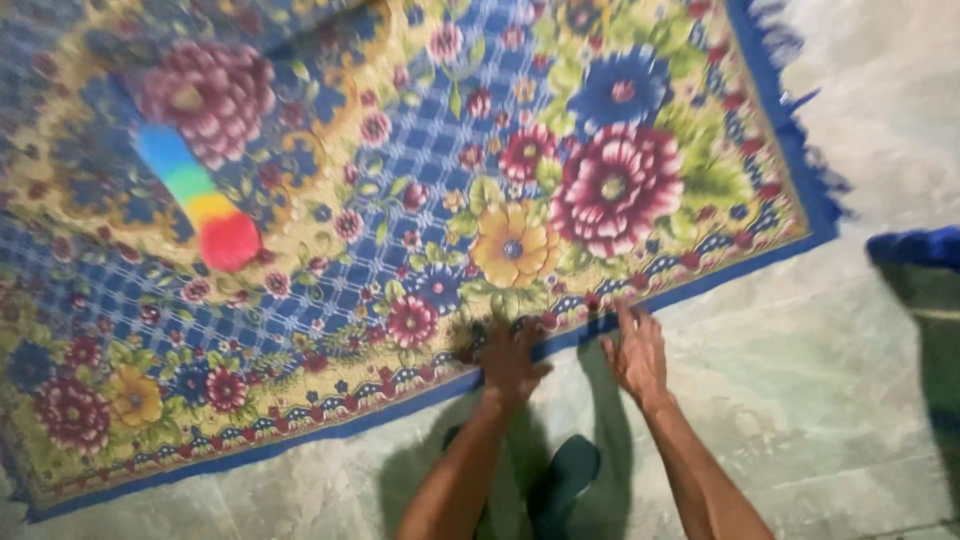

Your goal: The person positions a floral rug on a tiled floor and then uses a rainbow-colored feather duster to dust the rug's surface. The person moves the duster across the rug repeatedly, covering different areas.

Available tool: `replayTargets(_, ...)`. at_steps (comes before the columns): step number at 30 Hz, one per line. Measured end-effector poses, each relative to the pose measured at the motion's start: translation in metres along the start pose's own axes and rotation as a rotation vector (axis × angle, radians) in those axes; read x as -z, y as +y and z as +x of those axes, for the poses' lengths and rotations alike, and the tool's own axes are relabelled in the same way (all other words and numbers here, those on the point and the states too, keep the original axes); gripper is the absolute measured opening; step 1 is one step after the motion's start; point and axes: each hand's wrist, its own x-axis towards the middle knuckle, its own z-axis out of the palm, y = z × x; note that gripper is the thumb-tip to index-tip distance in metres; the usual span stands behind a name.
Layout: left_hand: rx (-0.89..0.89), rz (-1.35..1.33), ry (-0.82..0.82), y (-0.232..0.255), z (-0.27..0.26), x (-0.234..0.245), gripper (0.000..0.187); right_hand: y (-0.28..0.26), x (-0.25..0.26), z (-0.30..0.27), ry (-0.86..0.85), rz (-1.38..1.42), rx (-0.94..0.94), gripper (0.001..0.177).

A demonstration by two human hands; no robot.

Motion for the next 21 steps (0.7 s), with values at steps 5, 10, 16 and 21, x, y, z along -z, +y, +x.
replayTargets(5,-0.097,0.077,0.207,-0.041,0.071,-0.066,0.1,0.019,-0.05,0.049,-0.084,-0.069,-0.058,0.082)
replayTargets(10,-0.084,0.09,0.212,-0.042,0.108,-0.054,0.11,0.026,-0.08,0.103,-0.07,-0.297,0.023,0.099)
replayTargets(16,0.015,0.023,0.101,-0.056,0.137,-0.09,0.124,0.042,-0.098,0.132,-0.269,-0.319,-0.062,0.107)
replayTargets(21,0.101,0.123,0.003,-0.055,0.147,-0.114,0.129,0.065,-0.115,0.12,-0.255,-0.354,-0.055,0.102)
